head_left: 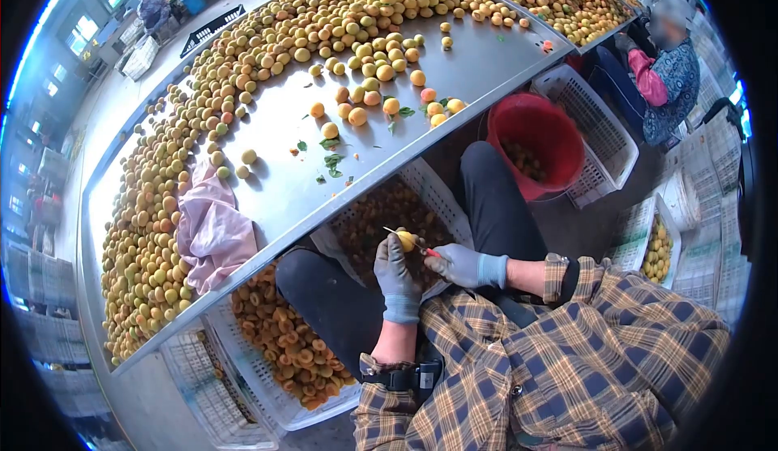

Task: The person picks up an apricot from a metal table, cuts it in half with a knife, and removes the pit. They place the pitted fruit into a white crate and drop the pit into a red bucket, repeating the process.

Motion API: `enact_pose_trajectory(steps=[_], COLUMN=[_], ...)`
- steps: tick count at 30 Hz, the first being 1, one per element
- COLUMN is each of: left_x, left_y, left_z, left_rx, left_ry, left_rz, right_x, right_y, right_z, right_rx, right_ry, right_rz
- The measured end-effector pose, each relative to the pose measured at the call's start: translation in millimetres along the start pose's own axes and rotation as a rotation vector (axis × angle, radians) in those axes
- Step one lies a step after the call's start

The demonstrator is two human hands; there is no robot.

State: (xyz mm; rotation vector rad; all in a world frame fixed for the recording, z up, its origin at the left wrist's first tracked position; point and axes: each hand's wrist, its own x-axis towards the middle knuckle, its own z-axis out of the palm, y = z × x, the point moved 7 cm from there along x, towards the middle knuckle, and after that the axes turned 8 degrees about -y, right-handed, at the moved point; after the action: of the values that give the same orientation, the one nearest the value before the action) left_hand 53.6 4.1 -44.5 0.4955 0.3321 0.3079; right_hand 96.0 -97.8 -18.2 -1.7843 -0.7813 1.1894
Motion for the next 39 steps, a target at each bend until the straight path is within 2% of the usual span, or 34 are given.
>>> enact_pose_trajectory(steps=[2, 4, 8, 11, 13, 14, 16, 18, 20, 23, 27, 32, 37, 39], left_x=[1.1, 0.8, 0.3, 2.5, 3.7, 4.0, 5.4, 3.2, 4.2, 10.5, 8.7, 6.6, 9.0, 7.6], left_y=[2.5, 7.4, 10.6, 7.7, -2.9, -5.0, -18.1, -20.3, -14.0, -8.1, 0.5, -22.3, -31.5, -17.8], left_z=[-0.7, 4.0, 9.5, 2.9, -17.7, -19.9, -9.6, -2.5, 1.1, -3.8, -3.3, -12.2, -20.9, -9.2], left_rx=[0.092, 0.088, 0.115, 0.095, -0.085, -0.086, -0.13, -0.13, -0.135, -0.19, -0.007, -0.26, -0.104, 0.024], left_ry=[0.003, -0.039, -0.061, -0.072, 0.083, 0.086, -0.018, -0.046, -0.014, -0.088, -0.06, 0.03, 0.044, 0.019], left_rz=[0.062, 0.057, 0.013, 0.041, -0.086, -0.085, -0.205, -0.214, -0.206, -0.157, -0.055, -0.179, -0.158, -0.075], right_x=[4.3, 11.0, 11.6, 1.5, -5.2, -4.0, -0.5, 4.1, 7.6, 15.6, 12.1, 0.8, 15.8, 16.0], right_y=[0.9, -0.4, -4.2, -3.7, 2.9, 5.2, 4.3, 5.0, -0.5, 7.5, 9.4, -0.7, 7.9, 8.3], right_z=[-1.4, -2.9, -6.7, -4.7, -0.1, 0.6, -4.6, -5.7, -12.2, -4.4, -3.0, -3.1, -4.0, -5.4], right_rx=[0.04, -0.162, -0.13, -0.139, -0.235, -0.235, -0.222, -0.225, -0.235, -0.016, -0.143, -0.263, -0.145, -0.077], right_ry=[-0.025, -0.024, -0.017, 0.052, 0.05, 0.047, 0.113, 0.126, 0.136, -0.067, 0.006, 0.111, 0.1, 0.088], right_rz=[0.031, -0.043, -0.06, 0.0, 0.052, 0.053, -0.024, -0.018, -0.021, 0.067, 0.037, 0.099, 0.128, 0.162])
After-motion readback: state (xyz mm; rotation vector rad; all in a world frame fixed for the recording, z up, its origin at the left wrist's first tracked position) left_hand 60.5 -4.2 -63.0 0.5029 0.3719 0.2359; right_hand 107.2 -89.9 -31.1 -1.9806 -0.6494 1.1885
